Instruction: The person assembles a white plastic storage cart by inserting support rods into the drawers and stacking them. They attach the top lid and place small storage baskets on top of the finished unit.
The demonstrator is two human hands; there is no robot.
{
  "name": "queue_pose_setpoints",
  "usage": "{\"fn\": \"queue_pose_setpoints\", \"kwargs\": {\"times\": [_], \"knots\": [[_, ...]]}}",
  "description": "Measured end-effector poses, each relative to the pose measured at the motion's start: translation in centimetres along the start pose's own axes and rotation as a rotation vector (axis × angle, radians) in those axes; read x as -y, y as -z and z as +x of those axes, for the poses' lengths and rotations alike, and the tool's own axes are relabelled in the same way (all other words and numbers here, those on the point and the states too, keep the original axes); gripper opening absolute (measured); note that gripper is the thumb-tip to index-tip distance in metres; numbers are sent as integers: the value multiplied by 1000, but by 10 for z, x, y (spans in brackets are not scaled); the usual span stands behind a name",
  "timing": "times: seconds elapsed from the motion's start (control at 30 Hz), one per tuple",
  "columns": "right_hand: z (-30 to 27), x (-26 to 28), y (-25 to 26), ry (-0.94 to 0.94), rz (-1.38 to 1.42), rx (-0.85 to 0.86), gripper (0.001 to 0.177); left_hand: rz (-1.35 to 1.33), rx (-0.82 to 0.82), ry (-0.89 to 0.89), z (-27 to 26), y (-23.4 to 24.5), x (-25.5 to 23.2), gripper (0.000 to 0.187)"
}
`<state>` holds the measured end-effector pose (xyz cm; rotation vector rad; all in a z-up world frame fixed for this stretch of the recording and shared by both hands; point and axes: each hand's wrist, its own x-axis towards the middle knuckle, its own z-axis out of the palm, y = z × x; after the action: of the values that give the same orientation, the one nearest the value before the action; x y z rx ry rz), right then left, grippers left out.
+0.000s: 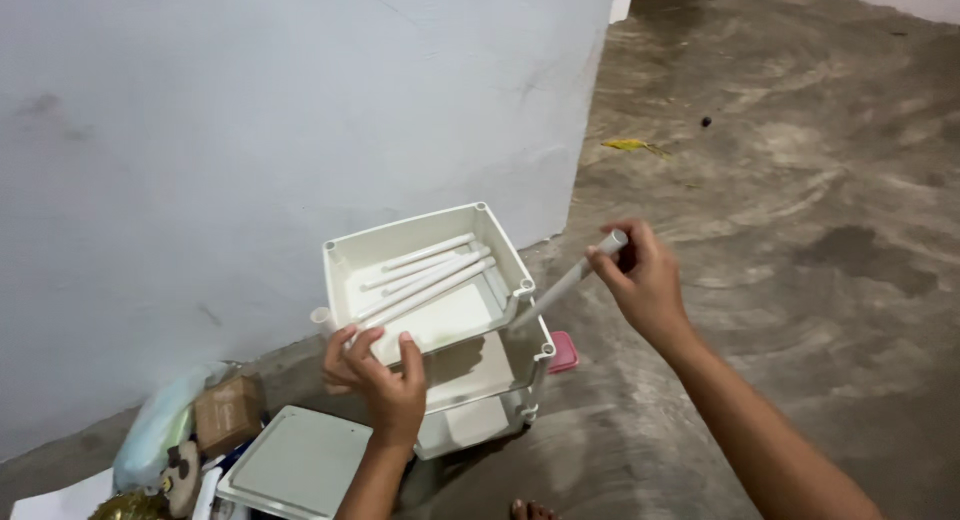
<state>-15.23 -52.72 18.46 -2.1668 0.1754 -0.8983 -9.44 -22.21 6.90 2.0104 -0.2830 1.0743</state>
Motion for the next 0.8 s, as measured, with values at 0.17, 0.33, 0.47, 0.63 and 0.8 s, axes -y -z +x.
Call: {"fn": "queue_pose_setpoints", "kwargs": {"times": [0.17,0.33,0.47,0.63,0.8], "knots": [[2,-9,3,-8,-43,61,28,-413,213,-113,-8,-49,-24,32],[0,-25,-5,-54,-61,96,31,-516,458,-184,-13,-89,-64,22],[7,-33,-10,45,-67,102,32,-584,593,-75,-12,-115,-87,31],[15,-26,-20,73,-93,156,33,-730,685,-27,-11,-143,-98,42],[10,-24,-24,109,-90,224,31,-571,939,235,-27,-167,-95,37]]}}
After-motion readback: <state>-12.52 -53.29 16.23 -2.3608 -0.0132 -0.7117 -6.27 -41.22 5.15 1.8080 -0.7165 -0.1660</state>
